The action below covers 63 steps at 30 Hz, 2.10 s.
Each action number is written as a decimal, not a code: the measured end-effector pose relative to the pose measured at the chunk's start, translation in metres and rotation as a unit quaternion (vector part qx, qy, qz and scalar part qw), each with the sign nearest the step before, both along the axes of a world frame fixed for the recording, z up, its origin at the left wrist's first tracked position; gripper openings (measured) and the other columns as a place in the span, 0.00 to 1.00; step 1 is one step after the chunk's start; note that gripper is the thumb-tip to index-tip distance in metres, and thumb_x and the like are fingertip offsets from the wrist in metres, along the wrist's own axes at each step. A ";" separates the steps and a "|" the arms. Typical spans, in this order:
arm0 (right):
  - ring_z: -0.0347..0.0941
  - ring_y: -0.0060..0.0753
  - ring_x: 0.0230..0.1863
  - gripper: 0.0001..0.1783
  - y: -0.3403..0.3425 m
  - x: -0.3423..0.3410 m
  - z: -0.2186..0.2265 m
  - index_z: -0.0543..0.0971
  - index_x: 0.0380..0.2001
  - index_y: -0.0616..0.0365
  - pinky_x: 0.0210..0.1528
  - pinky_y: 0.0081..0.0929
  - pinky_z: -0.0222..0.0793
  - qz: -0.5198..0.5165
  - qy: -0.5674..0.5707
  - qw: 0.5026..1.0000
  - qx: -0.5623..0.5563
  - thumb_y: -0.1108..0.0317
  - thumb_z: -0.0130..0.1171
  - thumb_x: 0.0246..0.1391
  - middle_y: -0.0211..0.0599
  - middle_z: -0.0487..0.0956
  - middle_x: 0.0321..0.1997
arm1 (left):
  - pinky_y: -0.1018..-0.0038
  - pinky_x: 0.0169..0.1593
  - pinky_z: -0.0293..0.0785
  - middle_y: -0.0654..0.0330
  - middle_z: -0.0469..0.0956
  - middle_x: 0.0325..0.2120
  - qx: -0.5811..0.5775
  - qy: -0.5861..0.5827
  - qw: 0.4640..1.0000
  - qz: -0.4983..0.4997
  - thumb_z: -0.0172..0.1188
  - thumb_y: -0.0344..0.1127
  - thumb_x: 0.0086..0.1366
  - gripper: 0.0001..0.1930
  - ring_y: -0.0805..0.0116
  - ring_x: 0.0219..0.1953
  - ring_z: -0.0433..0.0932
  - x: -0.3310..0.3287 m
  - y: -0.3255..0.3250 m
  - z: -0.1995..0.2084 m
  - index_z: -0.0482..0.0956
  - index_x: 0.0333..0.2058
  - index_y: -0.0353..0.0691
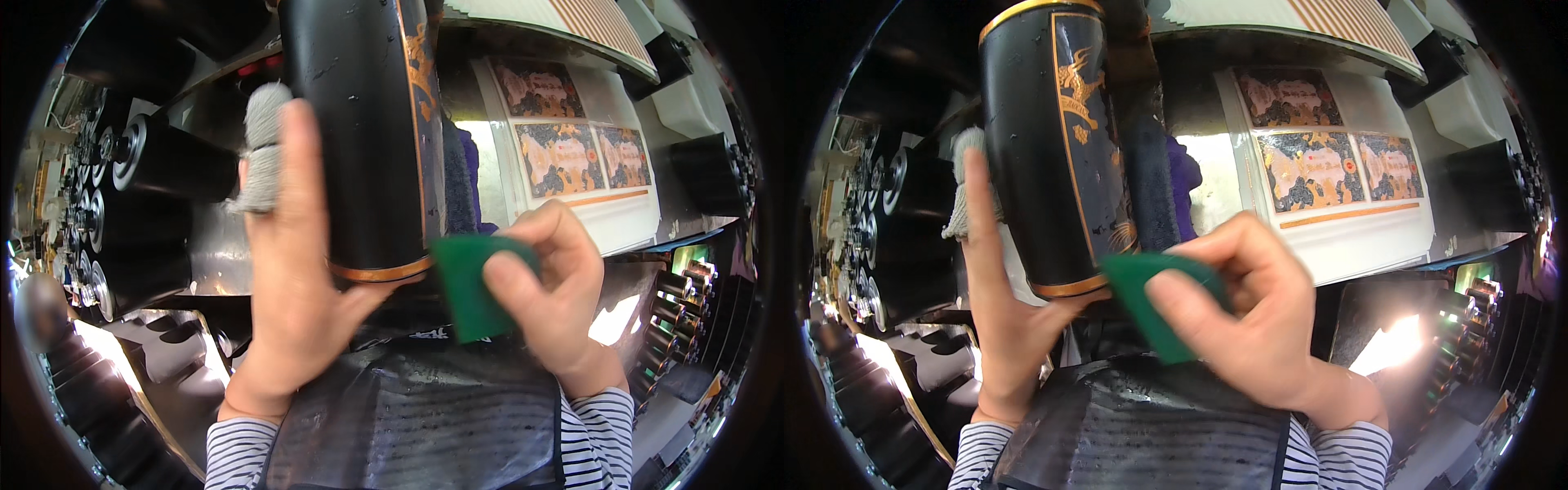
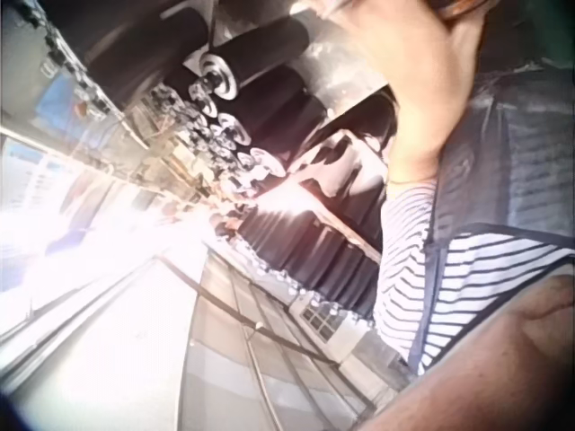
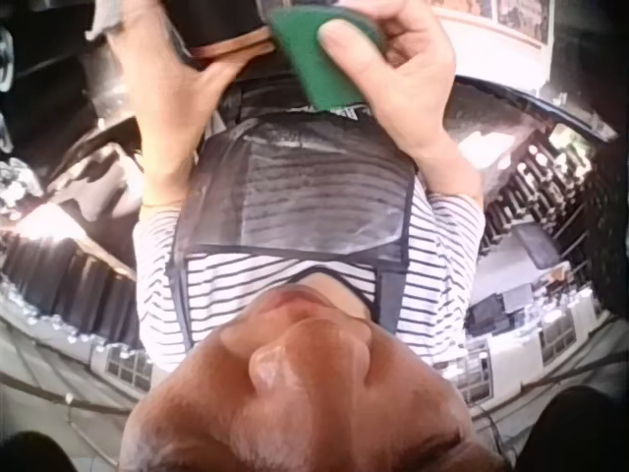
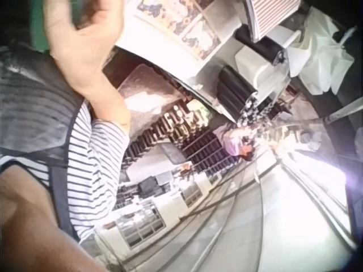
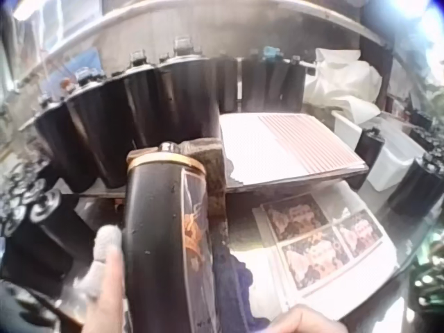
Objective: The person applies decorative labels to cylindrical black containers. They peel the backing from a label, align it on the container, and smooth it down with a green plastic card. The person repeats this process for multiple containers, handling them one at a time.
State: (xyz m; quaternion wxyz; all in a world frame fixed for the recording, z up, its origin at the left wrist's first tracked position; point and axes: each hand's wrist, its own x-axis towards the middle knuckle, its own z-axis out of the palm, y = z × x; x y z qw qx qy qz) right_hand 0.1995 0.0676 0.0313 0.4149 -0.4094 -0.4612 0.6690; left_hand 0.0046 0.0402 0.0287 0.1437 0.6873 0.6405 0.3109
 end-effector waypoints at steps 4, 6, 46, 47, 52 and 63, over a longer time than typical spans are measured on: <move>0.73 0.17 0.34 0.11 0.002 -0.003 -0.010 0.71 0.34 0.65 0.38 0.15 0.70 0.051 -0.028 0.998 0.035 0.76 0.62 0.50 0.37 0.77 0.35 | 0.66 0.57 0.62 0.44 0.59 0.60 0.047 0.064 0.997 -0.016 0.73 0.29 0.41 0.58 0.52 0.57 0.66 0.005 0.008 -0.002 0.40 0.66 0.35; 0.73 0.16 0.34 0.10 0.005 0.006 -0.020 0.70 0.34 0.65 0.37 0.15 0.70 0.025 -0.023 0.999 -0.011 0.75 0.61 0.52 0.37 0.77 0.34 | 0.63 0.63 0.54 0.45 0.61 0.58 -0.022 -0.201 0.979 0.010 0.72 0.32 0.45 0.59 0.52 0.60 0.62 0.005 0.004 -0.013 0.34 0.65 0.33; 0.72 0.15 0.33 0.10 0.014 0.008 -0.019 0.70 0.35 0.65 0.35 0.13 0.68 0.061 -0.023 0.997 0.034 0.77 0.61 0.50 0.35 0.76 0.31 | 0.63 0.66 0.44 0.43 0.47 0.65 0.002 0.218 0.976 -0.018 0.73 0.51 0.40 0.62 0.50 0.66 0.51 0.009 0.008 0.009 0.39 0.65 0.32; 0.72 0.15 0.32 0.10 0.015 0.009 -0.021 0.70 0.34 0.65 0.35 0.14 0.68 0.045 -0.028 0.998 0.018 0.76 0.60 0.51 0.35 0.76 0.31 | 0.65 0.66 0.47 0.43 0.48 0.64 0.004 0.195 0.981 -0.013 0.73 0.53 0.39 0.64 0.51 0.65 0.53 0.006 0.008 0.003 0.39 0.65 0.31; 0.71 0.15 0.30 0.09 0.017 0.013 -0.023 0.69 0.33 0.64 0.33 0.13 0.67 0.009 -0.041 0.999 -0.023 0.76 0.60 0.51 0.34 0.76 0.29 | 0.53 0.66 0.35 0.42 0.57 0.60 0.059 0.040 0.997 -0.005 0.58 0.73 0.38 0.68 0.46 0.62 0.58 -0.014 0.001 -0.029 0.37 0.64 0.25; 0.71 0.22 0.22 0.15 -0.007 0.006 -0.015 0.74 0.29 0.66 0.25 0.17 0.67 -0.030 0.000 0.971 0.236 0.78 0.69 0.37 0.37 0.76 0.22 | 0.61 0.68 0.38 0.45 0.41 0.66 0.070 -0.206 0.976 -0.010 0.63 0.69 0.38 0.67 0.52 0.68 0.44 -0.024 0.007 -0.012 0.37 0.64 0.29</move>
